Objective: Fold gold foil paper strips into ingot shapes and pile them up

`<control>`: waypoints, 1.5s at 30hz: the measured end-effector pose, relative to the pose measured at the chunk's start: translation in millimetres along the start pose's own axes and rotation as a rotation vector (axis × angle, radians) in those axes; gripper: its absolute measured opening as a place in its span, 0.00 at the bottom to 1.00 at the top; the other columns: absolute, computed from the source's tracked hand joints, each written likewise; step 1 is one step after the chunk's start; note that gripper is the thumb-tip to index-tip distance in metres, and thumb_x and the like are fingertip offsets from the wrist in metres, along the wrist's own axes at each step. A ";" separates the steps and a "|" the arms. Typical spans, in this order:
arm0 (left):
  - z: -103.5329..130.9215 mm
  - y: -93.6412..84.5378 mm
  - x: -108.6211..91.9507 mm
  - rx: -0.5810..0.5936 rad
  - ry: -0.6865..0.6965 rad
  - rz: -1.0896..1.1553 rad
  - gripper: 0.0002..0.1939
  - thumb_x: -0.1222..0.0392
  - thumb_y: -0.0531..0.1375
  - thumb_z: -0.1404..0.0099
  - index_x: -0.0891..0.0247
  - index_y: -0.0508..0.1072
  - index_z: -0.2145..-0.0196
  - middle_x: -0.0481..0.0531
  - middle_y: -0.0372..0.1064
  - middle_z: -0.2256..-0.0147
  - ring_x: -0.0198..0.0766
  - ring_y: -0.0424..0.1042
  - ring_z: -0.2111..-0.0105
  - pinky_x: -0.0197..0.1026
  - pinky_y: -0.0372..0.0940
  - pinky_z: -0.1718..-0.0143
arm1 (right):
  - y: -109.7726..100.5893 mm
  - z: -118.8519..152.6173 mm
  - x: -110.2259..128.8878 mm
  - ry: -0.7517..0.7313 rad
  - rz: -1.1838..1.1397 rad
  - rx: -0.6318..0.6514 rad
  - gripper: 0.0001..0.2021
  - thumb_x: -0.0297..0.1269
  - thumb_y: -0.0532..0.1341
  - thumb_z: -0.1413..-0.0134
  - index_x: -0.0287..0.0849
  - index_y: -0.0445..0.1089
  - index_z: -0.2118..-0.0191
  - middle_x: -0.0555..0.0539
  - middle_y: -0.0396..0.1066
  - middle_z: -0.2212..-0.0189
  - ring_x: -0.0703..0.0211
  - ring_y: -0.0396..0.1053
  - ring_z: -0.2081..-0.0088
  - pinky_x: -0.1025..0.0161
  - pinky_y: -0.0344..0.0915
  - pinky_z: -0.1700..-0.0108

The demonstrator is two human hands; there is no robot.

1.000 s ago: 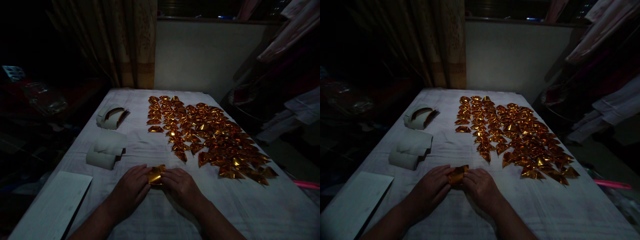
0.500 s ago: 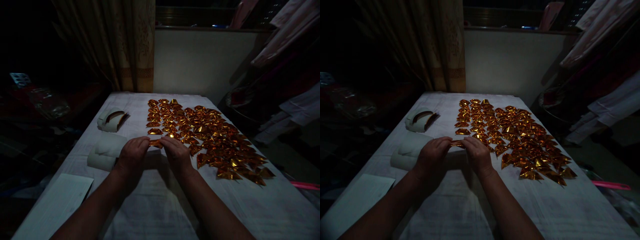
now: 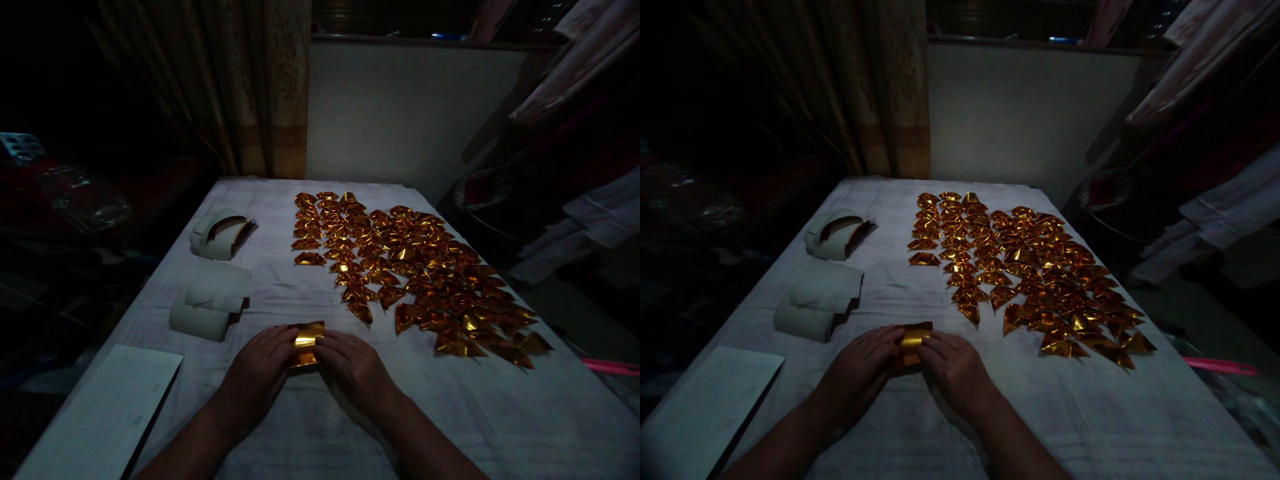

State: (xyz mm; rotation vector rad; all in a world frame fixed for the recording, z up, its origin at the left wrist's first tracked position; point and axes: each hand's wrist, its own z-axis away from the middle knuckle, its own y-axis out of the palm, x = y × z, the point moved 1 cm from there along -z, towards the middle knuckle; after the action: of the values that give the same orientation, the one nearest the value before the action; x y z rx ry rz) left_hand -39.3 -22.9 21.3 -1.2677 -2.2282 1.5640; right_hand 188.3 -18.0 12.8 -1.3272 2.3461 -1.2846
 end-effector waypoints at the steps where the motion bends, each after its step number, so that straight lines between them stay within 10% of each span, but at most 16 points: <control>1: 0.0 -1.6 1.3 0.012 -0.029 0.027 0.19 0.73 0.54 0.38 0.61 0.70 0.51 0.59 0.75 0.49 0.46 0.74 0.48 0.52 0.71 0.48 | -1.0 -2.0 1.3 0.023 -0.023 -0.001 0.10 0.28 0.58 0.36 0.44 0.73 0.54 0.44 0.80 0.60 0.55 0.78 0.56 0.60 0.76 0.55; 13: -23.5 -4.0 4.5 -0.040 -0.466 0.615 0.10 0.70 0.54 0.43 0.60 0.72 0.66 0.53 0.79 0.59 0.40 0.78 0.60 0.41 0.74 0.59 | 0.0 -7.1 2.8 0.266 -0.304 -0.150 0.14 0.25 0.53 0.39 0.47 0.67 0.52 0.47 0.77 0.63 0.59 0.77 0.62 0.65 0.75 0.61; 26: -27.8 -3.1 19.0 0.153 0.079 0.196 0.14 0.73 0.55 0.37 0.59 0.73 0.58 0.54 0.76 0.54 0.43 0.71 0.48 0.53 0.62 0.42 | -6.7 -10.5 -2.5 0.082 -0.191 0.029 0.11 0.24 0.54 0.49 0.45 0.65 0.61 0.43 0.73 0.64 0.53 0.72 0.61 0.59 0.73 0.61; 36: -8.7 -2.3 -3.3 0.169 -0.035 0.041 0.11 0.58 0.60 0.32 0.59 0.72 0.52 0.55 0.74 0.48 0.49 0.68 0.44 0.59 0.56 0.39 | -4.6 -3.6 3.9 0.088 -0.076 0.112 0.13 0.25 0.54 0.49 0.43 0.66 0.58 0.42 0.75 0.61 0.50 0.74 0.54 0.45 0.66 0.41; 45: -12.0 0.5 -15.0 0.143 -0.124 0.030 0.12 0.58 0.54 0.27 0.60 0.74 0.66 0.51 0.70 0.68 0.41 0.66 0.66 0.45 0.60 0.61 | -6.2 -4.4 3.1 0.116 -0.078 0.100 0.07 0.29 0.55 0.38 0.43 0.71 0.60 0.45 0.76 0.63 0.53 0.75 0.55 0.48 0.67 0.44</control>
State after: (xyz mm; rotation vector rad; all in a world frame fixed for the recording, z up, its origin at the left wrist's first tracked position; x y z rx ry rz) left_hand -23.0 -24.6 31.3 -1.2012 -2.1303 1.8237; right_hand 188.1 -19.1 20.9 -1.3609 2.2895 -1.5192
